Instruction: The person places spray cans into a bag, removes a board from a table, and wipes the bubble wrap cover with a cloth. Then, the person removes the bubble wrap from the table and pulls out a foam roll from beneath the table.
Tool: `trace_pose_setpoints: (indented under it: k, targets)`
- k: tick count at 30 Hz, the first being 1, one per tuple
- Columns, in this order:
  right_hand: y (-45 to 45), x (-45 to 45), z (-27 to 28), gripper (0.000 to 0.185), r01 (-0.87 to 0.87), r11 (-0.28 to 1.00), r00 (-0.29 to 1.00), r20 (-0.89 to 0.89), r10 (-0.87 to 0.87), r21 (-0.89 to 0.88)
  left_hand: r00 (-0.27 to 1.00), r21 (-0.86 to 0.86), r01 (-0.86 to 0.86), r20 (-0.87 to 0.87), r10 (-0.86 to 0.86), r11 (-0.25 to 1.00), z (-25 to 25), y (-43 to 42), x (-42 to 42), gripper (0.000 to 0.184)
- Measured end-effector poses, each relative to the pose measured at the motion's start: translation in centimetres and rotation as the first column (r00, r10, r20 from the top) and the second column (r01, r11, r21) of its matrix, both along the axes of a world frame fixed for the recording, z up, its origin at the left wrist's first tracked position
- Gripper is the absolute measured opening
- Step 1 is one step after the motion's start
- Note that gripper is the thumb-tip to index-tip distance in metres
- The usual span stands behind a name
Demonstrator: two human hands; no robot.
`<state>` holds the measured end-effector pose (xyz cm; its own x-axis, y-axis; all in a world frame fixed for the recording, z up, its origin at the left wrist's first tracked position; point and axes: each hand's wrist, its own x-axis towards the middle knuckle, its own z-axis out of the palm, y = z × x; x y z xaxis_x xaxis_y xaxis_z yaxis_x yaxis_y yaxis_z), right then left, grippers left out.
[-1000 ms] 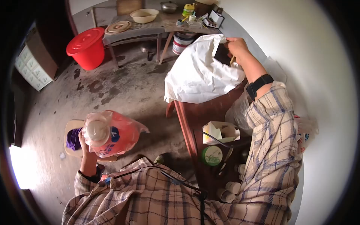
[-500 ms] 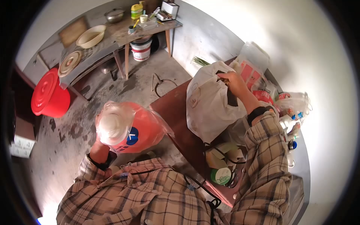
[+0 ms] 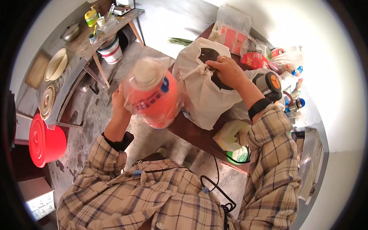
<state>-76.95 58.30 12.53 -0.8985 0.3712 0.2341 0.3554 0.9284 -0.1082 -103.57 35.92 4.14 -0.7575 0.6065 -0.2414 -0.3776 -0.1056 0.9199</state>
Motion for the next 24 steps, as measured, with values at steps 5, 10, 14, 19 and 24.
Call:
trace_pose_setpoints:
  k: [5,10,14,19,24]
  targets:
    - [-0.7,0.8,0.9,0.029,-0.014,0.952,0.995,0.1,-0.018,0.307,0.992,0.109,0.032,0.116,-0.045,0.994,1.2,2.5,1.9,0.042]
    - [-0.6,-0.2,2.3,0.02,-0.119,0.861,0.98,0.2,0.021,0.494,0.991,0.168,0.072,0.103,-0.09,0.983,1.1,4.1,2.2,0.043]
    - [-0.3,-0.3,2.0,0.016,-0.13,0.824,0.985,0.167,0.043,0.551,0.992,0.188,0.057,0.097,-0.076,0.981,0.6,5.4,2.3,0.045]
    - [-0.7,-0.2,1.8,0.017,-0.06,0.85,0.988,0.153,-0.024,0.524,0.996,0.174,0.065,0.048,-0.074,0.983,-0.9,6.8,1.8,0.047]
    - [-0.5,0.7,0.5,0.022,0.053,0.907,0.987,0.114,-0.11,0.418,0.977,0.072,0.208,-0.07,-0.203,0.976,-0.6,6.0,1.0,0.053]
